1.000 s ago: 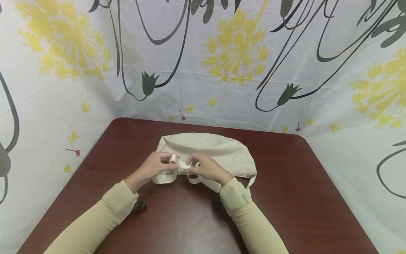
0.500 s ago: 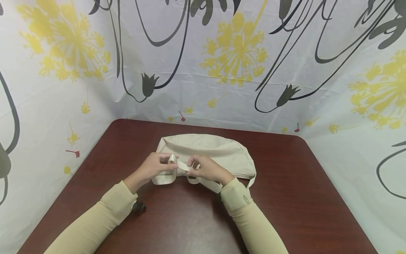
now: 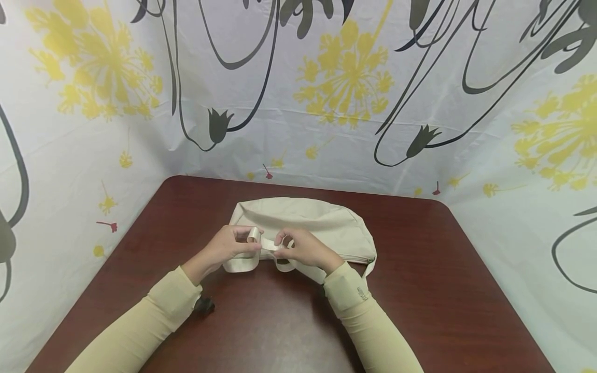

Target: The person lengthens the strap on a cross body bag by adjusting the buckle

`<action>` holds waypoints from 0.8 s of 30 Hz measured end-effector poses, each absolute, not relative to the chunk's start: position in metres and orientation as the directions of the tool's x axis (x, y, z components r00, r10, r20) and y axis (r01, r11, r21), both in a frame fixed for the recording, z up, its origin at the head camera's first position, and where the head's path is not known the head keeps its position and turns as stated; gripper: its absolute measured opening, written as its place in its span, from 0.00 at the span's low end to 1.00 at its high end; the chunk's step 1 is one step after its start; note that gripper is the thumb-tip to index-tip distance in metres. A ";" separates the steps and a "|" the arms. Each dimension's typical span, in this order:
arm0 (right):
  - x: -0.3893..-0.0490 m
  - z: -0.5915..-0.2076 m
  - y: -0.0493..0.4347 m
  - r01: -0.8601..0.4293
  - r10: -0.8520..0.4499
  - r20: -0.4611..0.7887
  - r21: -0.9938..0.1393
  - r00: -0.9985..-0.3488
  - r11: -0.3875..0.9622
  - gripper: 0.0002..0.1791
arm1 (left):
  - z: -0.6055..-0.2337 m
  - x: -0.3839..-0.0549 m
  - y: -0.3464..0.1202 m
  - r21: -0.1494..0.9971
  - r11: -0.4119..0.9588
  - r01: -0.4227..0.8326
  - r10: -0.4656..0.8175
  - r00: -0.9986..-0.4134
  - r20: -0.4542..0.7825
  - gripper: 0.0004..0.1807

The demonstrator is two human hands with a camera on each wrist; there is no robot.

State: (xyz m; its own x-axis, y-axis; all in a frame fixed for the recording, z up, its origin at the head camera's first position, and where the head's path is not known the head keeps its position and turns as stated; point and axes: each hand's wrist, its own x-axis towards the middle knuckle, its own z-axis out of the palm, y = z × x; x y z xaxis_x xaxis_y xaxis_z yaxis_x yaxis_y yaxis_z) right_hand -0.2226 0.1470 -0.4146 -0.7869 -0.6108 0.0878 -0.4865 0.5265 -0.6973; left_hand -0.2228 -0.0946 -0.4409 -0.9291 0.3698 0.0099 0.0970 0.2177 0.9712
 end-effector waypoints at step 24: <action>-0.221 -0.415 0.142 -0.508 -0.618 0.119 -0.697 -0.778 0.506 0.08 | -0.441 -0.221 -0.093 0.941 0.298 0.161 0.345 -0.937 0.052 0.15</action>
State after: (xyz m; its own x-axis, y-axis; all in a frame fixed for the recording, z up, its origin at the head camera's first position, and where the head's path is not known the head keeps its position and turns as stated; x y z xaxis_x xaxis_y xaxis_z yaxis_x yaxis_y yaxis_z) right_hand -0.2213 0.1418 -0.4154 -0.7775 -0.6176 0.1187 -0.5084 0.5062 -0.6966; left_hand -0.2214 -0.0929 -0.4415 -0.9373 0.3448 0.0517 0.1614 0.2976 0.9410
